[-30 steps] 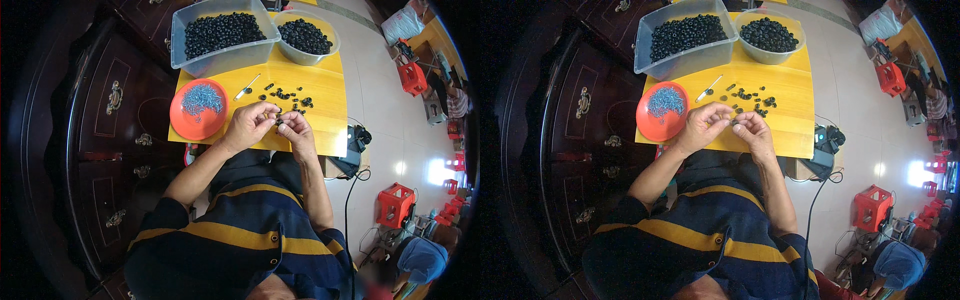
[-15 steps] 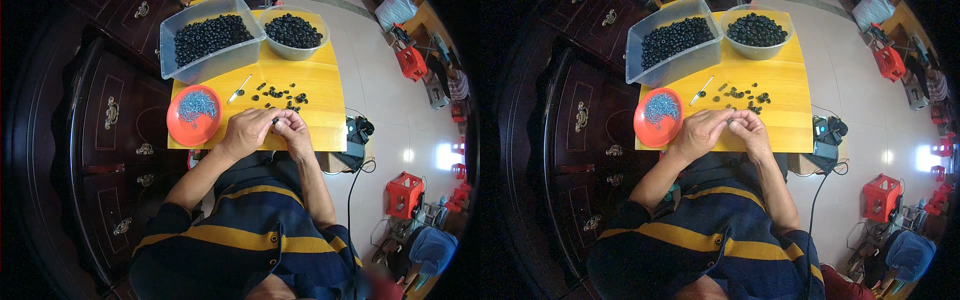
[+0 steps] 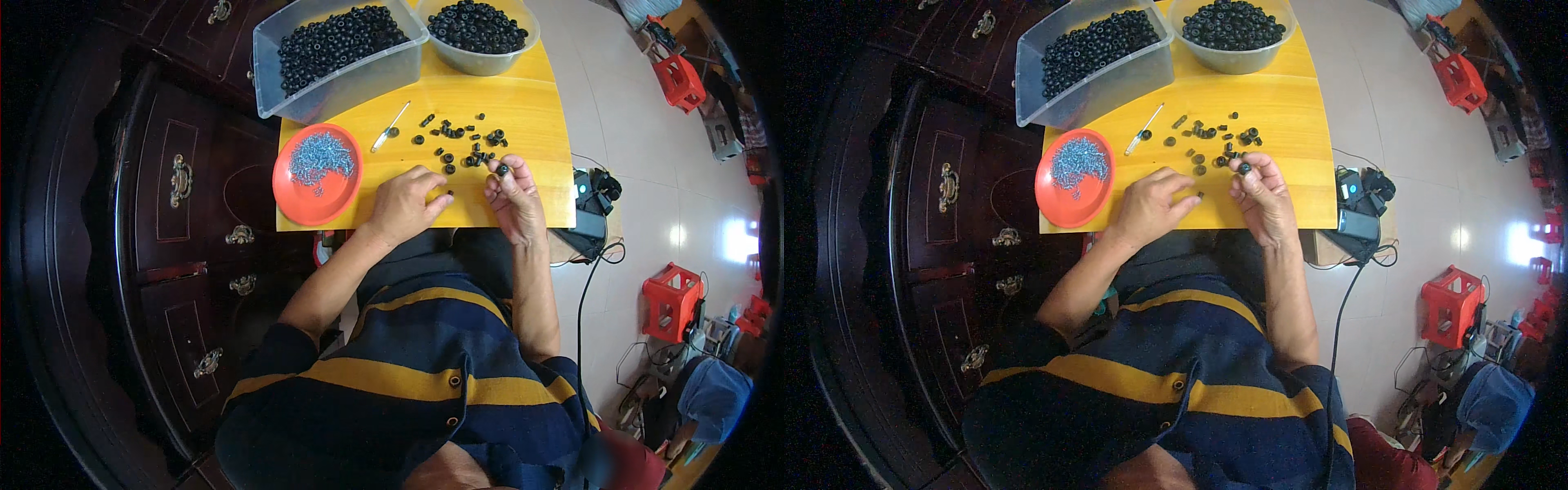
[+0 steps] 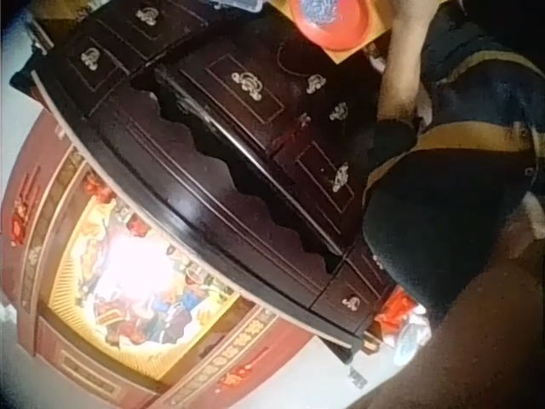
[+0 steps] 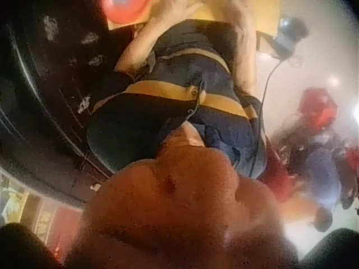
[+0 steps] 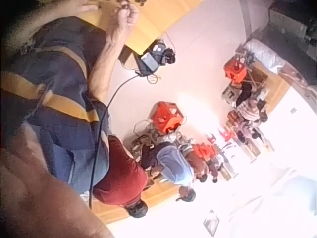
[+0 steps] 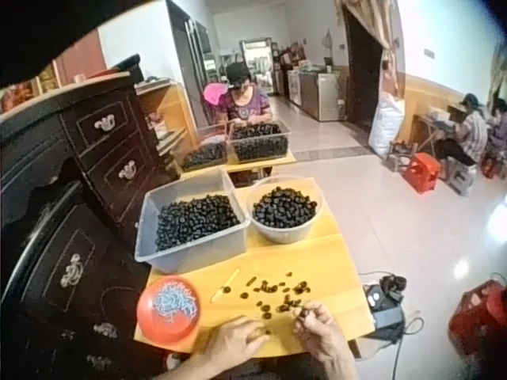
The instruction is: The person assembles small black plastic components by hand.
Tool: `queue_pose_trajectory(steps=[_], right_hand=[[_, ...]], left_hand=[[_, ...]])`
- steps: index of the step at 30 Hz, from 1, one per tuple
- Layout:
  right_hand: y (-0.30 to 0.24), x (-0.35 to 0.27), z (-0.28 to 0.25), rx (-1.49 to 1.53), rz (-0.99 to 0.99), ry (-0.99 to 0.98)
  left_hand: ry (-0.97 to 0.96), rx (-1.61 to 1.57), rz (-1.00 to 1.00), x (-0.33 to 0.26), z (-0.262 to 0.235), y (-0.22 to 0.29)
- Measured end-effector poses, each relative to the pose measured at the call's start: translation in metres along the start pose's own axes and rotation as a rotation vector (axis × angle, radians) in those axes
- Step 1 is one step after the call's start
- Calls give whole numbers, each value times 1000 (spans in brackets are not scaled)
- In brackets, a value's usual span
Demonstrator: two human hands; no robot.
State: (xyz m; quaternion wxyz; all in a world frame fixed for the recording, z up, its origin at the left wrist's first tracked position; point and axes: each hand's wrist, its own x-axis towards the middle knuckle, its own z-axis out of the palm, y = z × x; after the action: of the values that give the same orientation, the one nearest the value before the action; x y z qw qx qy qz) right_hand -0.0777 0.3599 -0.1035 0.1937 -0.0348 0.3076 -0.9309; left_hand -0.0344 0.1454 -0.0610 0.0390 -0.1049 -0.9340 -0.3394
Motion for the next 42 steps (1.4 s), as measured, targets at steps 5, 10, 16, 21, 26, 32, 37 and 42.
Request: queue_pose_trajectory(steps=[5,10,16,21,26,32,37,42], right_hand=[[-5,-5,-5,111,-18,-56],[12,3,-6,304,24,-174],[-4,-15,-3,206,-35,-61],[3,-7,4,252,10,-82],[5,0,7,238,32,-77],[10,2,14,182,50,-87],[16,-4,12,85,127,-46],[15,-8,16,43,140,-58]], left_hand=[[-21,75,45,6,20,3],[-53,98,107,3,25,-10],[-88,21,122,9,31,1],[1,-250,-11,4,10,1],[46,-426,-81,14,-14,17],[155,-381,161,27,-29,35],[117,-407,200,29,-26,41],[75,-349,230,33,-23,47]])
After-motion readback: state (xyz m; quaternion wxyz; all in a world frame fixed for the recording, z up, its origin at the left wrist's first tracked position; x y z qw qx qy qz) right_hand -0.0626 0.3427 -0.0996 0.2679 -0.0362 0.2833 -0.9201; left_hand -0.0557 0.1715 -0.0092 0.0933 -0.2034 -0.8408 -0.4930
